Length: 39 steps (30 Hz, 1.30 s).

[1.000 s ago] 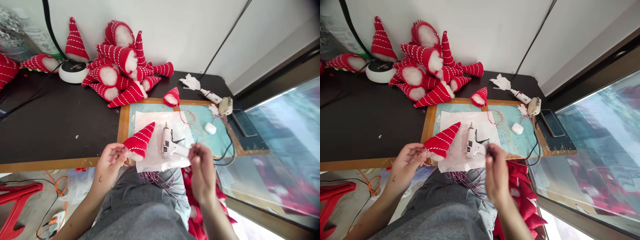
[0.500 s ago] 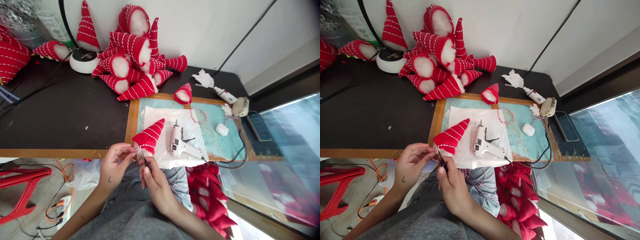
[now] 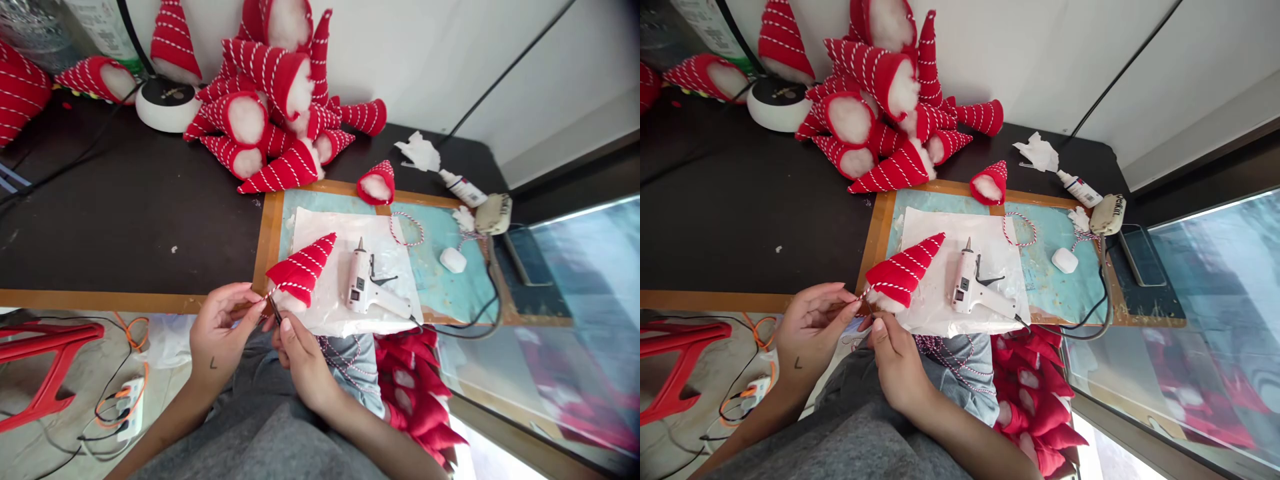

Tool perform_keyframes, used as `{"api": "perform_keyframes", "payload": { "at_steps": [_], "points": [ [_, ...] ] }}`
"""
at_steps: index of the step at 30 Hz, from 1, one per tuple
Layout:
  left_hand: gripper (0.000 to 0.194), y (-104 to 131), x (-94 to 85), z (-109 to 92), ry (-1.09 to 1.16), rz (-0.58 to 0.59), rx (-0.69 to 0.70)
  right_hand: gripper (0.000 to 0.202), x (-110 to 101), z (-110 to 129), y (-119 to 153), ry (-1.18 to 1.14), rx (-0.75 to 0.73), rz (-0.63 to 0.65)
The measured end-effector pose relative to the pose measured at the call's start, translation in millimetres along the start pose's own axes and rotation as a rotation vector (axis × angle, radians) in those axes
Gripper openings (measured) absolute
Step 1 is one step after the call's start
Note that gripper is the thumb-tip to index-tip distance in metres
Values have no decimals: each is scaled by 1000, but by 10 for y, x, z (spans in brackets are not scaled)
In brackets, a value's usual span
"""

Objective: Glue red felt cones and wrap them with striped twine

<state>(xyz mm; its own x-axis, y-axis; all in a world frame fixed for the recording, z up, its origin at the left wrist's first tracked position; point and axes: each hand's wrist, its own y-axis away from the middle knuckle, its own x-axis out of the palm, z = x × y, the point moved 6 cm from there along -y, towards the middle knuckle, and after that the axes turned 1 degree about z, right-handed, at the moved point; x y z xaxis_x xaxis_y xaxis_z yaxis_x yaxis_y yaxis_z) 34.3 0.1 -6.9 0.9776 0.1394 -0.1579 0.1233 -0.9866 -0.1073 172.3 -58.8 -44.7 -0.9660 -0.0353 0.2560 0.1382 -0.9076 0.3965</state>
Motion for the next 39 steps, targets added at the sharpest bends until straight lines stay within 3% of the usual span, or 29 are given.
{"api": "perform_keyframes", "payload": {
  "at_steps": [11,18,27,39],
  "points": [
    [35,-4,-15,27,28,12,-108,61,158,102,-186,-203,15,45],
    [30,-24,8,47,17,79,-128,58,178,137,-206,-287,28,108],
    [22,-79,51,83,119,80,-216,60,198,88,-203,-317,61,130],
    [29,-100,68,205,249,106,-299,62,237,69,-237,-249,18,137]
  ]
}}
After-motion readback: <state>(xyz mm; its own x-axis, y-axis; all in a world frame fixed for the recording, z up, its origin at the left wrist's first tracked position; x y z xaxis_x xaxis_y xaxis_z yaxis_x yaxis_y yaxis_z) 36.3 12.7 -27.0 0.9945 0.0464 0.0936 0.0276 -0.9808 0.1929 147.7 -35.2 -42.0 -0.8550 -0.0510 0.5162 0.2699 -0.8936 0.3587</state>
